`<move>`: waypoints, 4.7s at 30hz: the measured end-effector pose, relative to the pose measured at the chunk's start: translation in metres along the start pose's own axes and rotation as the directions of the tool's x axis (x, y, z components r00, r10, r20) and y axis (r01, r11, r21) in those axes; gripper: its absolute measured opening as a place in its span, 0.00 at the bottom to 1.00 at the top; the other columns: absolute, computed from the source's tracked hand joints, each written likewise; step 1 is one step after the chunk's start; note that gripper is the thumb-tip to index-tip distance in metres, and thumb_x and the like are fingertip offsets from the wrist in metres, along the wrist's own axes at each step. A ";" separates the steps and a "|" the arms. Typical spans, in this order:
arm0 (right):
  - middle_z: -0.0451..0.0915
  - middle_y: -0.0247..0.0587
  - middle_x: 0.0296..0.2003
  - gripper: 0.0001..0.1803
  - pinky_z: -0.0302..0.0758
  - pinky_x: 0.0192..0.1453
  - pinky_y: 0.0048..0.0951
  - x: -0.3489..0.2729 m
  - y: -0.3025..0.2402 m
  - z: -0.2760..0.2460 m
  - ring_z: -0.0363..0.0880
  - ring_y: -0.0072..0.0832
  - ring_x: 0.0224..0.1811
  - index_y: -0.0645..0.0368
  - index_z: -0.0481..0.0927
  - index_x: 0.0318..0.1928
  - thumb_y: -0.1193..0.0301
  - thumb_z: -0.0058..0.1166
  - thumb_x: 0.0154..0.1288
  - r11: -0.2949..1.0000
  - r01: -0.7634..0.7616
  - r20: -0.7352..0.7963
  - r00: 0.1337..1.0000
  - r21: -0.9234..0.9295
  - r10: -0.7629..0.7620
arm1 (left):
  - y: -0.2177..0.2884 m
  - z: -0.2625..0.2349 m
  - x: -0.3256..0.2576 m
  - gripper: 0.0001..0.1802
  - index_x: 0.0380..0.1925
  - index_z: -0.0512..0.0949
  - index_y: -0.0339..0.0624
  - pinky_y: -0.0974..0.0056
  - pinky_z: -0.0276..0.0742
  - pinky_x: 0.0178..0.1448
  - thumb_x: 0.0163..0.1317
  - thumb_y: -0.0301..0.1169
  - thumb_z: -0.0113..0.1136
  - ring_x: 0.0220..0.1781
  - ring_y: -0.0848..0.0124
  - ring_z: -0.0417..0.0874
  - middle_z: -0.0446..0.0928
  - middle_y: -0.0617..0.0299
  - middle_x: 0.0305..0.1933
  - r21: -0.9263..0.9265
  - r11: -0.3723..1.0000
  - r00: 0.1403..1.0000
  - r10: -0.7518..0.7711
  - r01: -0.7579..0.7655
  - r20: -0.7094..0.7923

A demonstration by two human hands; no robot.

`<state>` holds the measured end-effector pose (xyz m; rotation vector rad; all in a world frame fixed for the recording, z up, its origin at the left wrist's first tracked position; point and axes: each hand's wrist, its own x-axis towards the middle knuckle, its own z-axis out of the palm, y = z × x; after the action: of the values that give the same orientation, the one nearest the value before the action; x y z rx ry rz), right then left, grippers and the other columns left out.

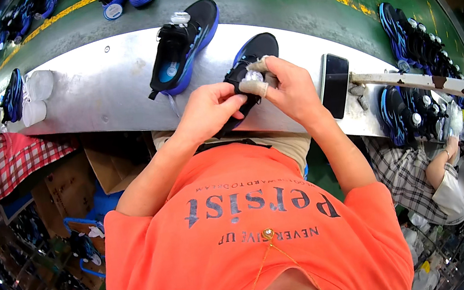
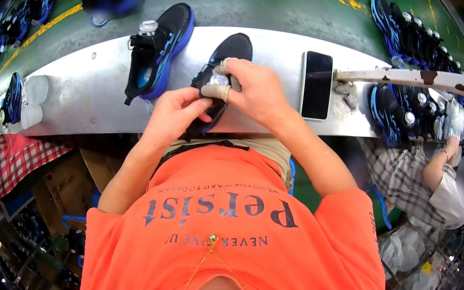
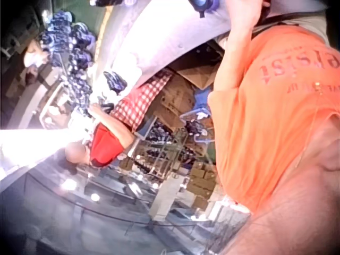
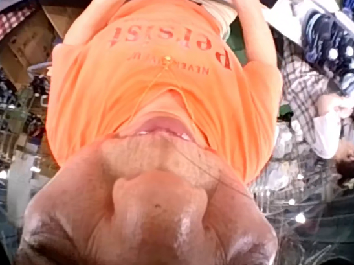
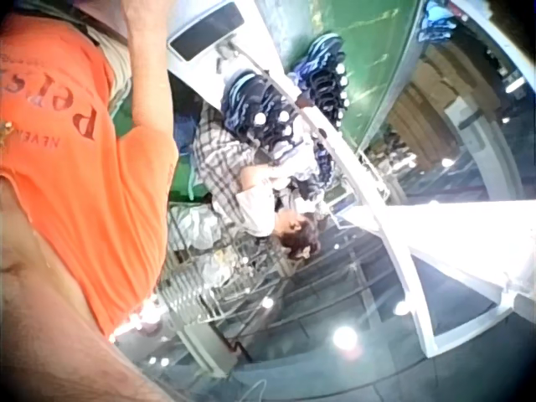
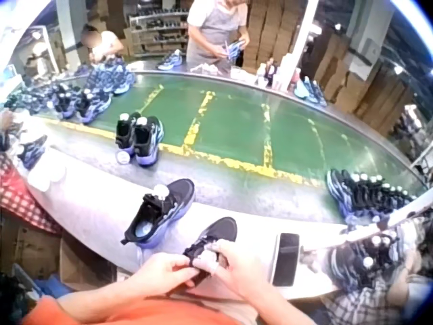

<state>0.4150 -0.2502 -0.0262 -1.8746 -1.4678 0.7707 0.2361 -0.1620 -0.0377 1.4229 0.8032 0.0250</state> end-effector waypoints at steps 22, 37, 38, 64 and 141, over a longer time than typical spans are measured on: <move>0.74 0.41 0.48 0.30 0.69 0.59 0.31 0.104 -0.025 0.024 0.73 0.36 0.51 0.52 0.77 0.56 0.72 0.66 0.48 0.938 0.299 0.378 0.860 0.174 -0.344 | -0.040 -0.065 0.010 0.12 0.43 0.80 0.36 0.65 0.74 0.48 0.60 0.26 0.54 0.42 0.64 0.82 0.82 0.52 0.40 0.220 0.958 0.797 0.278 -0.185 -0.537; 0.70 0.40 0.38 0.24 0.74 0.44 0.41 0.076 -0.035 0.039 0.72 0.42 0.44 0.54 0.73 0.43 0.77 0.65 0.42 0.842 0.501 0.169 0.864 -0.199 -0.474 | -0.046 -0.054 0.023 0.12 0.43 0.81 0.37 0.69 0.75 0.44 0.61 0.29 0.57 0.36 0.73 0.82 0.84 0.57 0.35 0.064 0.980 0.749 0.186 -0.189 -0.635; 0.70 0.40 0.38 0.24 0.74 0.43 0.41 0.072 -0.034 0.039 0.72 0.42 0.44 0.53 0.73 0.43 0.77 0.64 0.42 0.850 0.490 0.163 0.870 -0.194 -0.465 | -0.045 -0.054 0.024 0.12 0.42 0.81 0.36 0.69 0.75 0.43 0.61 0.30 0.58 0.36 0.73 0.82 0.84 0.57 0.35 0.066 0.980 0.756 0.186 -0.186 -0.628; 0.77 0.44 0.26 0.18 0.73 0.38 0.34 0.056 -0.023 0.024 0.76 0.39 0.29 0.56 0.81 0.43 0.62 0.63 0.54 0.927 0.217 0.015 0.975 -0.305 -0.223 | 0.000 -0.038 -0.011 0.12 0.32 0.82 0.33 0.71 0.71 0.30 0.63 0.33 0.57 0.24 0.78 0.78 0.82 0.64 0.28 0.136 0.989 0.975 0.087 -0.060 -0.205; 0.77 0.38 0.32 0.17 0.71 0.34 0.27 -0.050 -0.007 -0.002 0.73 0.31 0.29 0.55 0.81 0.46 0.67 0.64 0.55 0.980 0.099 -0.197 0.978 0.170 -0.065 | 0.021 0.057 -0.039 0.13 0.46 0.77 0.31 0.70 0.81 0.41 0.68 0.31 0.52 0.42 0.71 0.84 0.80 0.57 0.41 -0.391 0.916 0.994 -0.109 0.088 -0.032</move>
<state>0.4015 -0.2978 -0.0162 -1.6914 -1.3026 0.6425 0.2454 -0.2250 -0.0044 1.0065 0.8589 0.1393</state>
